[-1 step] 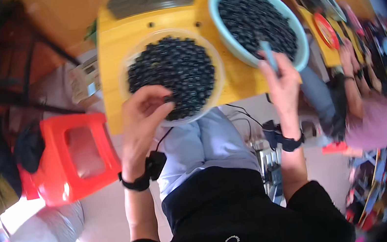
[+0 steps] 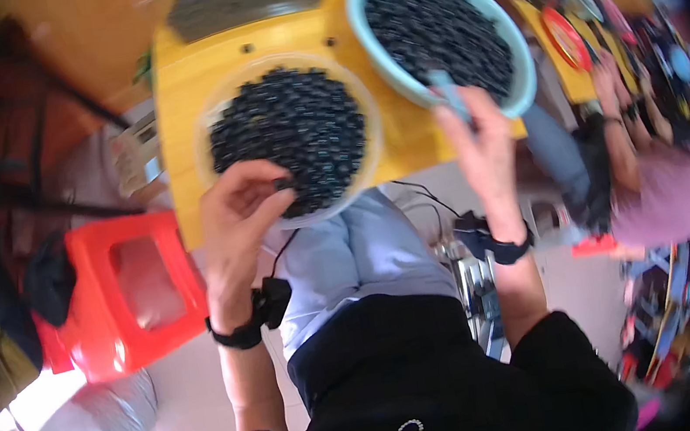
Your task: Inspecting and sorting small black manufacturing parts from a bowl into a clear container.
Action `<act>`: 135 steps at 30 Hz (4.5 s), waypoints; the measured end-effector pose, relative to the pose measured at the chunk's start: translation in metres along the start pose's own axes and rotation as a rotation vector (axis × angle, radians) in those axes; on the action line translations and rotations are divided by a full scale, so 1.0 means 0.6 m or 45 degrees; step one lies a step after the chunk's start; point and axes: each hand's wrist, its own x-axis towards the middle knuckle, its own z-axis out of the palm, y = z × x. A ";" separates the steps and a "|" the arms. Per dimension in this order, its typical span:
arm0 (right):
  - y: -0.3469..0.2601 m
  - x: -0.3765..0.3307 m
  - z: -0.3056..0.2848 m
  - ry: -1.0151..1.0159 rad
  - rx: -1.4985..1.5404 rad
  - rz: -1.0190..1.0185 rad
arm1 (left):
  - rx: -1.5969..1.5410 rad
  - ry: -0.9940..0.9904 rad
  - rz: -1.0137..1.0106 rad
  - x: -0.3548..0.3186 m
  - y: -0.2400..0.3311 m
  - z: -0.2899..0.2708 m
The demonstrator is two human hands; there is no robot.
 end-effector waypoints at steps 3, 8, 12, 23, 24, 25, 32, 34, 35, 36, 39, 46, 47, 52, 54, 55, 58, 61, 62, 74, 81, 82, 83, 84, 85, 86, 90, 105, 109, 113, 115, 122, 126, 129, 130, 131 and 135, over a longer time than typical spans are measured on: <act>-0.041 -0.010 0.031 -0.210 0.201 -0.106 | -0.154 0.040 -0.037 -0.016 0.003 0.011; -0.069 -0.021 0.051 -0.464 0.207 -0.258 | -0.558 -0.141 -0.099 -0.008 -0.026 0.012; -0.071 -0.031 0.055 -0.555 0.214 -0.279 | -0.828 -0.116 -0.084 -0.010 -0.045 0.004; -0.075 -0.039 0.065 -0.553 0.272 -0.270 | -0.989 -0.103 -0.123 -0.035 -0.047 0.025; -0.072 -0.042 0.064 -0.576 0.291 -0.229 | -0.994 -0.111 -0.156 -0.037 -0.050 0.026; -0.067 -0.043 0.058 -0.592 0.294 -0.184 | -1.007 -0.166 -0.144 -0.033 -0.051 0.030; -0.052 -0.070 0.047 -0.574 0.277 -0.101 | -1.048 -0.181 -0.268 -0.034 -0.069 0.033; -0.057 -0.074 0.045 -0.593 0.265 -0.096 | -1.024 -0.171 -0.262 -0.033 -0.068 0.034; -0.063 -0.074 0.044 -0.632 0.263 -0.084 | -1.028 -0.171 -0.264 -0.034 -0.067 0.035; -0.069 -0.074 0.043 -0.670 0.263 -0.071 | -1.038 -0.152 -0.269 -0.035 -0.066 0.035; -0.076 -0.070 0.041 -0.706 0.225 -0.162 | -1.060 -0.148 -0.274 -0.027 -0.060 0.039; -0.073 -0.070 0.039 -0.680 0.147 -0.224 | -1.161 -0.191 -0.311 -0.030 -0.063 0.041; -0.074 -0.071 0.038 -0.680 0.147 -0.226 | -1.161 -0.192 -0.309 -0.031 -0.063 0.041; -0.073 -0.074 0.034 -0.660 0.109 -0.284 | -1.232 -0.229 -0.328 -0.037 -0.068 0.042; -0.071 -0.075 0.033 -0.662 0.111 -0.287 | -1.236 -0.238 -0.330 -0.039 -0.066 0.043; -0.070 -0.075 0.033 -0.662 0.112 -0.289 | -1.240 -0.248 -0.332 -0.040 -0.065 0.043; -0.074 -0.077 0.033 -0.663 0.136 -0.281 | -1.255 -0.270 -0.344 -0.042 -0.063 0.041; -0.068 -0.072 0.035 -0.603 0.112 -0.377 | -1.235 -0.263 -0.341 -0.047 -0.059 0.042; -0.051 -0.066 0.037 -0.580 0.093 -0.358 | -1.235 -0.293 -0.360 -0.048 -0.052 0.047; -0.086 -0.024 0.056 -0.608 0.378 -0.375 | -1.309 -0.097 -0.206 -0.053 -0.058 -0.006; -0.105 -0.017 0.068 -0.730 0.452 -0.375 | -1.513 -0.326 -0.240 -0.044 -0.069 -0.012; -0.110 -0.016 0.071 -0.718 0.500 -0.391 | -1.412 -0.186 -0.241 -0.048 -0.063 -0.010; -0.113 -0.015 0.074 -0.707 0.549 -0.409 | -1.309 -0.048 -0.239 -0.051 -0.059 -0.011; -0.114 -0.014 0.076 -0.712 0.556 -0.414 | -1.306 -0.040 -0.232 -0.051 -0.069 -0.017; -0.116 -0.014 0.086 -0.705 0.545 -0.446 | -1.194 -0.027 -0.203 -0.050 -0.073 -0.020; -0.119 -0.014 0.098 -0.701 0.538 -0.483 | -1.082 -0.008 -0.171 -0.053 -0.072 -0.027; -0.096 -0.015 0.093 -0.703 0.665 -0.458 | -1.112 -0.159 -0.266 -0.061 -0.046 0.021; -0.078 -0.040 0.050 -0.845 0.729 0.117 | -0.974 -0.236 -0.409 -0.045 -0.041 0.071; -0.081 -0.041 0.044 -0.786 0.554 0.034 | -0.838 -0.198 -0.372 -0.048 -0.043 0.078; -0.071 -0.056 0.054 -0.676 0.534 -0.134 | -0.559 -0.172 -0.294 -0.051 -0.036 0.078; -0.073 -0.060 0.056 -0.642 0.539 -0.150 | -0.540 -0.151 -0.325 -0.052 -0.033 0.076; -0.079 -0.044 0.022 -0.782 0.514 -0.064 | -0.683 -0.257 -0.371 -0.047 -0.041 0.086; -0.056 -0.009 -0.015 -0.660 0.302 -0.103 | -0.606 -0.233 -0.368 -0.044 -0.028 0.088; -0.021 0.054 -0.052 -0.299 0.091 -0.062 | -0.548 -0.213 -0.304 -0.049 -0.017 0.084; -0.011 0.076 -0.060 -0.159 0.244 0.085 | -0.547 -0.203 -0.266 -0.053 -0.016 0.081; 0.023 0.103 -0.079 -0.045 0.232 0.067 | -0.552 -0.200 -0.266 -0.055 -0.014 0.082; 0.033 0.131 -0.095 0.150 0.138 0.000 | -0.465 -0.325 -0.100 -0.072 0.031 0.083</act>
